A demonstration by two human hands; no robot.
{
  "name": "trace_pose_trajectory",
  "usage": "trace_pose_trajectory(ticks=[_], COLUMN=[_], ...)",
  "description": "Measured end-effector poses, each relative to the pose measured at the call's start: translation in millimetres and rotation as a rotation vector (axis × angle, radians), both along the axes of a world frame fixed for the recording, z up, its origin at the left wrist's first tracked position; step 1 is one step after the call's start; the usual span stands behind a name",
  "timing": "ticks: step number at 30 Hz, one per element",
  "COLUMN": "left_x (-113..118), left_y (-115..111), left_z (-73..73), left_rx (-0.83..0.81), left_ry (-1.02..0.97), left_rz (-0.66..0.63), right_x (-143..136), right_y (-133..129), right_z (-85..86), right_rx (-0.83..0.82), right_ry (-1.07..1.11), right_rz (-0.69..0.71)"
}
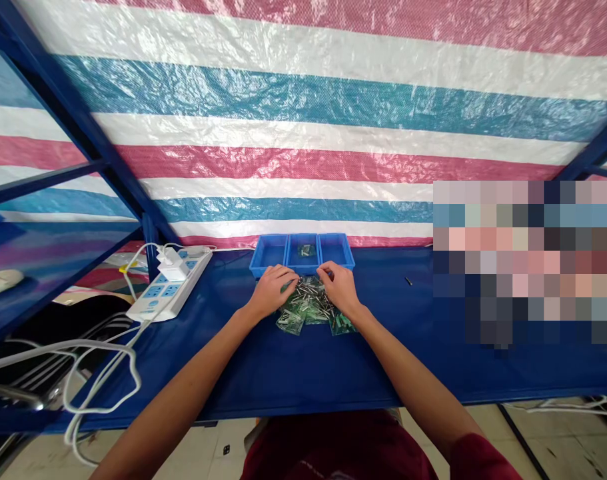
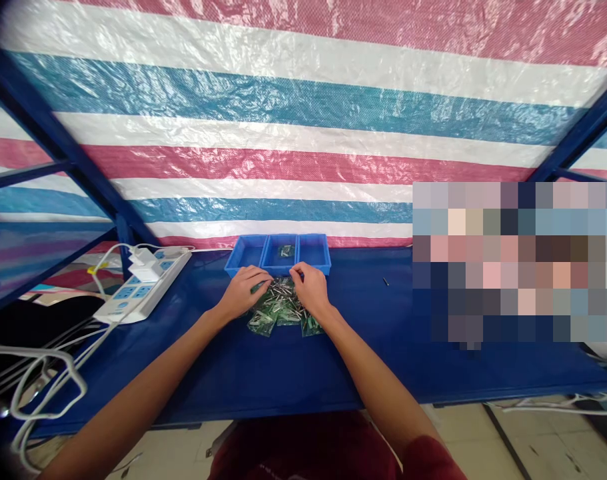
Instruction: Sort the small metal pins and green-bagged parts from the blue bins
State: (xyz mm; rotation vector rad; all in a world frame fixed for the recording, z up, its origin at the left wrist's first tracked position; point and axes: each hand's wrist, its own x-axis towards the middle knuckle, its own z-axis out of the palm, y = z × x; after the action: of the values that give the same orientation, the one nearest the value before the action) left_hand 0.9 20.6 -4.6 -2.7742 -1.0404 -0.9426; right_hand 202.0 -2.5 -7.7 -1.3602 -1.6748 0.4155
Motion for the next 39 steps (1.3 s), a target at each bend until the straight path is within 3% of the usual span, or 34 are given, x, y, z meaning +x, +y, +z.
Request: trace_pose_trajectory(ticks=[8,14,19,27,39], left_x=[2.0,3.2,2.8,2.1,4.0], left_y=[-2.5,-2.6,-3.2,-7.2,-9.1], left_z=[-0.9,0.7,1.6,4.9,5.9], left_rx=[-0.03,0.025,0.05,0.01,0.064], left_ry=[-0.181,-0.219,-0.265,-0.282,-0.341], left_rz=[-0.027,-0.044,-0.055,-0.009,-0.053], right_x=[-9.0,-15.4,-15.6,-12.3,-11.8], right_y=[-5.9,-6.5,-8.8,-14.8,-15.2], right_z=[2.7,0.4,0.8,3.8,4.2], right_rx=[-0.076,-0.125,-0.1,0.037,0.06], right_ry=[0.577,0.722,0.668,0.352,0.245], right_rz=[0.195,0.275,0.242,0.206,0.182])
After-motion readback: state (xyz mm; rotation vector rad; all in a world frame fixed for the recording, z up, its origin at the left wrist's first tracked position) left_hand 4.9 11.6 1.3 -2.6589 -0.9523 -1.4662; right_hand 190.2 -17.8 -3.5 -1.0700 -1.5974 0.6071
